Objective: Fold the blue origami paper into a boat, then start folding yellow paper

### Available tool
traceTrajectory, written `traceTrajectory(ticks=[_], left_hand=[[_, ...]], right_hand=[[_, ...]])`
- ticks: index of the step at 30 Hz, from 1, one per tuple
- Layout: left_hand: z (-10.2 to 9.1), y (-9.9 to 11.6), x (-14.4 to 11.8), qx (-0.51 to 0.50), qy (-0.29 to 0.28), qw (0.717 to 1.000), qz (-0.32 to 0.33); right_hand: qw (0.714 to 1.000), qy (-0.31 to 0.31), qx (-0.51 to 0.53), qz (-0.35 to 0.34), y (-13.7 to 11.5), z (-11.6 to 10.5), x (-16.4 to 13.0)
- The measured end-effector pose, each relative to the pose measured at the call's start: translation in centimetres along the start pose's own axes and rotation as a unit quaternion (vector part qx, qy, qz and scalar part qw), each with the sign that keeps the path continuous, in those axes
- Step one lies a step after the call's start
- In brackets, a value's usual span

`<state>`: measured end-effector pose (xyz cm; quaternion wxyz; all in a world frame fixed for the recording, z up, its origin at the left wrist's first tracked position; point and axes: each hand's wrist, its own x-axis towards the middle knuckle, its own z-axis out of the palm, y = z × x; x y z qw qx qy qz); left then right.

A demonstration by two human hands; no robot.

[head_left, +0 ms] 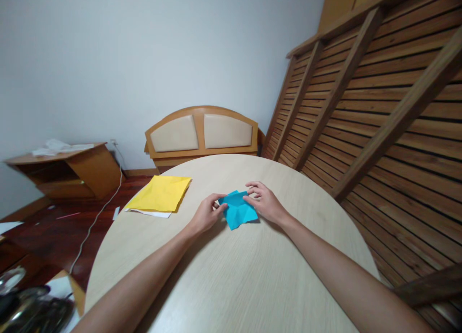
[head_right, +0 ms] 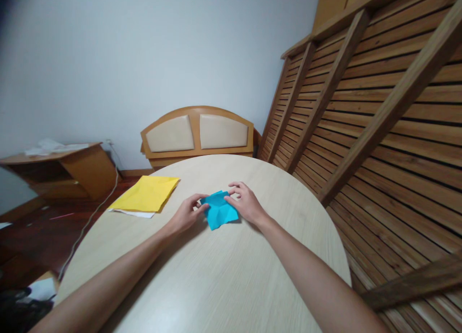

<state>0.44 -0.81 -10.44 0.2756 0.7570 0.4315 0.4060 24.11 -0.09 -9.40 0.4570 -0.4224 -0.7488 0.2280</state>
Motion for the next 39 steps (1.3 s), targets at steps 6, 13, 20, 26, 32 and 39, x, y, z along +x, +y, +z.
traceTrajectory(ticks=[6, 13, 20, 26, 32, 39], left_hand=[[-0.3, 0.5, -0.1, 0.056, 0.015, 0.997, 0.05], [-0.4, -0.1, 0.0, 0.116, 0.053, 0.991, 0.026], [-0.9, 0.7, 0.2, 0.06, 0.048, 0.997, -0.013], [-1.2, 1.1, 0.4, -0.02, 0.047, 0.998, -0.025], [-1.6, 0.7, 0.7, -0.074, 0.023, 0.995, -0.06], [-1.3, 0.6, 0.5, -0.105, -0.007, 0.99, -0.097]], right_hand=[[1.0, 0.006, 0.023, 0.015, -0.2, 0.0, 0.2], [0.996, -0.03, 0.077, 0.038, 0.1, 0.3, 0.0], [0.989, -0.039, 0.121, 0.07, 0.3, 0.0, 0.1], [0.979, -0.038, 0.169, 0.108, 0.2, -0.3, 0.4], [0.968, -0.043, 0.213, 0.128, 0.6, -0.5, 0.7], [0.961, -0.053, 0.22, 0.156, 1.6, -0.6, 0.6]])
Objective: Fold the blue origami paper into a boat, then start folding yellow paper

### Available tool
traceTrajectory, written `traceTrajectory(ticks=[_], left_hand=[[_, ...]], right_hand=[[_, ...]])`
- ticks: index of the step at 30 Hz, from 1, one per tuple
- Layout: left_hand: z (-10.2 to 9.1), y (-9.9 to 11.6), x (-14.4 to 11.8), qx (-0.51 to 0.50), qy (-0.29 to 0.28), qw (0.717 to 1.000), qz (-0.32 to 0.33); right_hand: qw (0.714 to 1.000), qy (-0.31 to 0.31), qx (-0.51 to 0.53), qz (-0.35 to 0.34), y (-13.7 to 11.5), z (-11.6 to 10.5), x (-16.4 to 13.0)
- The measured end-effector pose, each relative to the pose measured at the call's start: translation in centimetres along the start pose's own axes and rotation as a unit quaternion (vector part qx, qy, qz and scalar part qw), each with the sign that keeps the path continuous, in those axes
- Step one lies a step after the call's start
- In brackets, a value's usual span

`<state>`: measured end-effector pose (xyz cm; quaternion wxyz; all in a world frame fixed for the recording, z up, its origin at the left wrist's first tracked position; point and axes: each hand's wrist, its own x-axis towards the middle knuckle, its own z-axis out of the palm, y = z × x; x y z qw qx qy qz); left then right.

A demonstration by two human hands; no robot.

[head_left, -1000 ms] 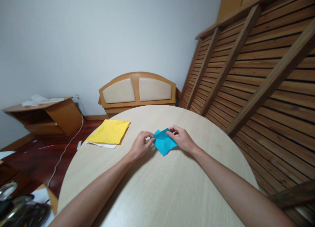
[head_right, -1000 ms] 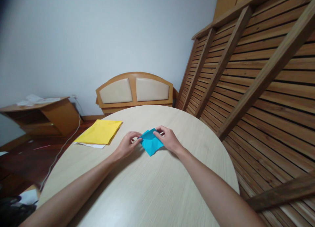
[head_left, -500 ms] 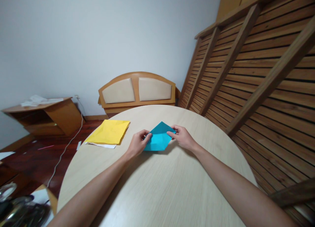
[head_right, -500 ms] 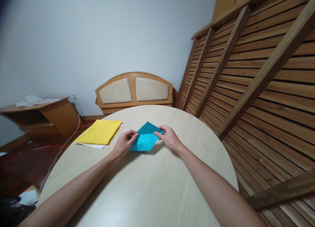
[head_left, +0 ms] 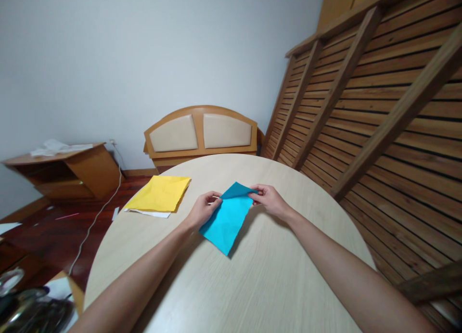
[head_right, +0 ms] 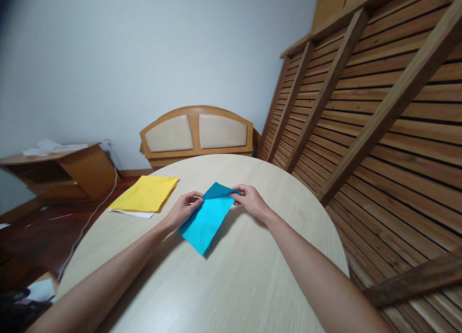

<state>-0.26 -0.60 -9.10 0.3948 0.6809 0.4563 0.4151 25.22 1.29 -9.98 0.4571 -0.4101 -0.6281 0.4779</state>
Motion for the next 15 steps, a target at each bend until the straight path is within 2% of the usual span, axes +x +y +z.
traceTrajectory(ticks=[6, 15], left_hand=[[-0.2, 0.38, -0.42, -0.013, -0.039, 0.999, 0.003], [-0.25, 0.51, -0.58, 0.042, -0.012, 0.999, -0.006]], right_hand=[[1.0, -0.013, -0.002, 0.014, 0.03, -0.47, -0.09], [0.999, -0.016, 0.003, 0.031, -0.03, -0.6, -0.21]])
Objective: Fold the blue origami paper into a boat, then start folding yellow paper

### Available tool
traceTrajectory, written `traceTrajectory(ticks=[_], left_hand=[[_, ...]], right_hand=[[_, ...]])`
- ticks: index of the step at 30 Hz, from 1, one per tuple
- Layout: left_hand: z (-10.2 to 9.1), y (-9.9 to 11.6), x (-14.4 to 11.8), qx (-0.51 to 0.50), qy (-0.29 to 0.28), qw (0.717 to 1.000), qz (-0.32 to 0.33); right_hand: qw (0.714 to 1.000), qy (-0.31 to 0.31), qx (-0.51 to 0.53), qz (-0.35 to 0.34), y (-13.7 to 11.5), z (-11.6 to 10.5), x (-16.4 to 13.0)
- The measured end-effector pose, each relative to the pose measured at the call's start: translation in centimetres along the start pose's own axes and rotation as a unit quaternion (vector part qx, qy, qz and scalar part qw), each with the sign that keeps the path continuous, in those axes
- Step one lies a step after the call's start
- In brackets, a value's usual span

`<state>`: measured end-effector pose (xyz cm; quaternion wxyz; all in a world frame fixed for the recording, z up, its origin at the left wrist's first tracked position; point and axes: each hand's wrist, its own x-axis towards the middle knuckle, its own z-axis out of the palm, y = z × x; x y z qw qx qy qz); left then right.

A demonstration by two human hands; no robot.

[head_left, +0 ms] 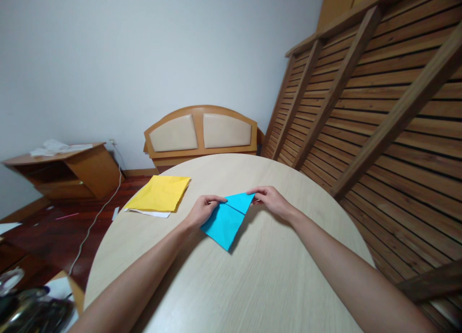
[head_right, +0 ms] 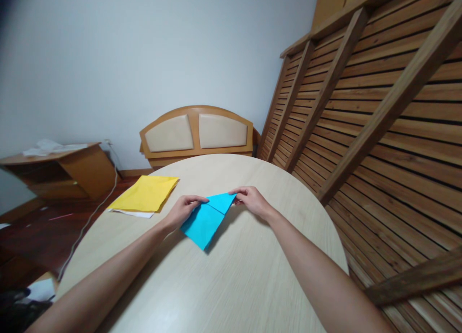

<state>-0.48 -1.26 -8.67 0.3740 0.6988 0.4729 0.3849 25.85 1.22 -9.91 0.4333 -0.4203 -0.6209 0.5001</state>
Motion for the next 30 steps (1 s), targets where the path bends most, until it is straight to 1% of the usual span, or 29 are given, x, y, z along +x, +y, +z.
traceTrajectory(ticks=[6, 9, 12, 13, 16, 19, 22, 26, 30], left_hand=[[0.2, -0.1, 0.1, 0.027, 0.0, 1.0, -0.006], [0.5, -0.4, 0.3, 0.017, 0.005, 1.0, -0.003], [0.9, -0.7, 0.5, 0.012, 0.011, 1.0, 0.017], [1.0, -0.8, 0.5, 0.011, 0.004, 1.0, 0.02], [1.2, -0.9, 0.5, 0.01, -0.042, 0.999, 0.006], [1.4, -0.9, 0.3, 0.015, -0.072, 0.997, -0.002], [1.6, -0.7, 0.2, 0.024, -0.081, 0.996, 0.014], [1.8, -0.4, 0.0, 0.041, -0.088, 0.995, 0.03], [1.9, -0.1, -0.4, 0.086, -0.09, 0.991, 0.056]], right_hand=[[1.0, -0.013, 0.015, 0.012, -0.3, 0.1, -0.1], [1.0, -0.015, -0.007, -0.002, -0.4, 0.4, -0.2], [0.999, -0.017, -0.042, -0.023, -0.5, 1.0, -0.4], [0.998, -0.022, -0.048, -0.028, -0.5, 1.2, -0.5], [0.997, -0.042, -0.048, -0.032, -0.7, 1.8, -0.8], [0.997, -0.041, -0.054, -0.039, -0.8, 2.1, -1.0], [0.995, -0.032, -0.076, -0.052, -0.9, 2.4, -1.0], [0.99, -0.039, -0.122, -0.061, -1.2, 2.6, -1.2], [0.97, -0.068, -0.209, -0.104, -1.7, 2.9, -1.6]])
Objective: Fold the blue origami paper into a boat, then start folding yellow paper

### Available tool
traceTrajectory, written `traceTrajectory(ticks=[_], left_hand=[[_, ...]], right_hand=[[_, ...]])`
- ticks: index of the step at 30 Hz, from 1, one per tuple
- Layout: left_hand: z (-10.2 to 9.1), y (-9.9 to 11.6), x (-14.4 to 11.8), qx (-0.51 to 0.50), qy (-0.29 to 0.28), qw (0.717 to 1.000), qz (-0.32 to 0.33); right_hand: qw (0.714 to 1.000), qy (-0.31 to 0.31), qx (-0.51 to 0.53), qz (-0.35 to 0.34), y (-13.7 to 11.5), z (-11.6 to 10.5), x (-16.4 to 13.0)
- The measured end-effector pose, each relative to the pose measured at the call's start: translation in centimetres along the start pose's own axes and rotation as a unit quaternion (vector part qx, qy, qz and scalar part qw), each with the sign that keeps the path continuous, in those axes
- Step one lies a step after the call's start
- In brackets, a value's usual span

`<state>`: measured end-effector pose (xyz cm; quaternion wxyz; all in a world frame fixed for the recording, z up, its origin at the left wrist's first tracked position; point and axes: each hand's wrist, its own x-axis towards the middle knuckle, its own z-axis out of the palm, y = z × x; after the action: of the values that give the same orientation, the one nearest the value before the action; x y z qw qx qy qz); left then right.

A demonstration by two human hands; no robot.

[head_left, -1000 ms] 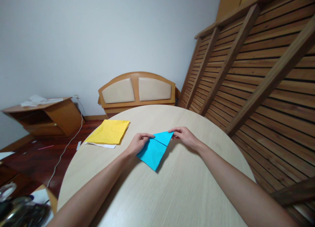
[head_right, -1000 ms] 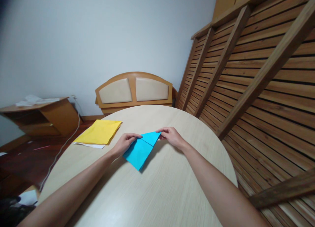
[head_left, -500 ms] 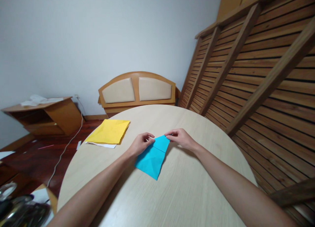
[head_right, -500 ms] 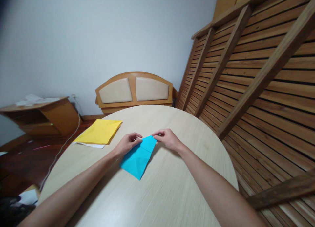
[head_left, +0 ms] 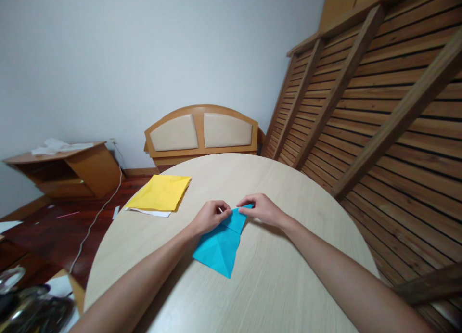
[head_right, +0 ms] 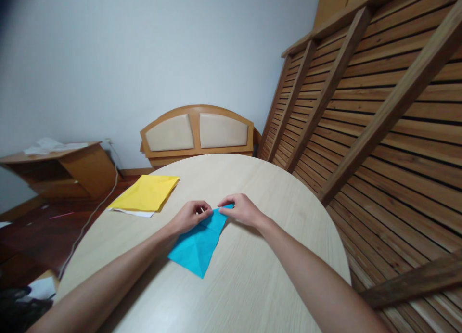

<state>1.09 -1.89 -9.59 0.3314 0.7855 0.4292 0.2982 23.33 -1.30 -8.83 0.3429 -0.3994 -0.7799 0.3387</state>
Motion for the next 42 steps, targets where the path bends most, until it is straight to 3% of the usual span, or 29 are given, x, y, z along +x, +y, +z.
traceTrajectory(ticks=[5, 10, 28, 35, 42], left_hand=[[0.3, 0.6, -0.4, 0.083, -0.013, 0.996, 0.017], [0.8, 0.9, -0.6, 0.107, -0.009, 0.994, 0.025], [1.0, 0.6, -0.5, 0.1, -0.018, 0.995, 0.012], [0.0, 0.2, -0.4, 0.131, -0.035, 0.991, 0.01], [-0.8, -0.3, -0.3, 0.098, -0.055, 0.994, 0.013]], right_hand=[[0.991, -0.031, -0.107, -0.071, -0.8, 0.5, -0.5], [0.987, -0.049, -0.126, -0.086, -0.9, 0.6, -0.7], [0.989, -0.076, -0.11, -0.058, -0.5, 0.7, -0.3], [0.99, -0.086, -0.108, -0.043, -0.2, 0.8, 0.0], [0.989, -0.082, -0.115, -0.045, -0.3, 0.6, 0.0]])
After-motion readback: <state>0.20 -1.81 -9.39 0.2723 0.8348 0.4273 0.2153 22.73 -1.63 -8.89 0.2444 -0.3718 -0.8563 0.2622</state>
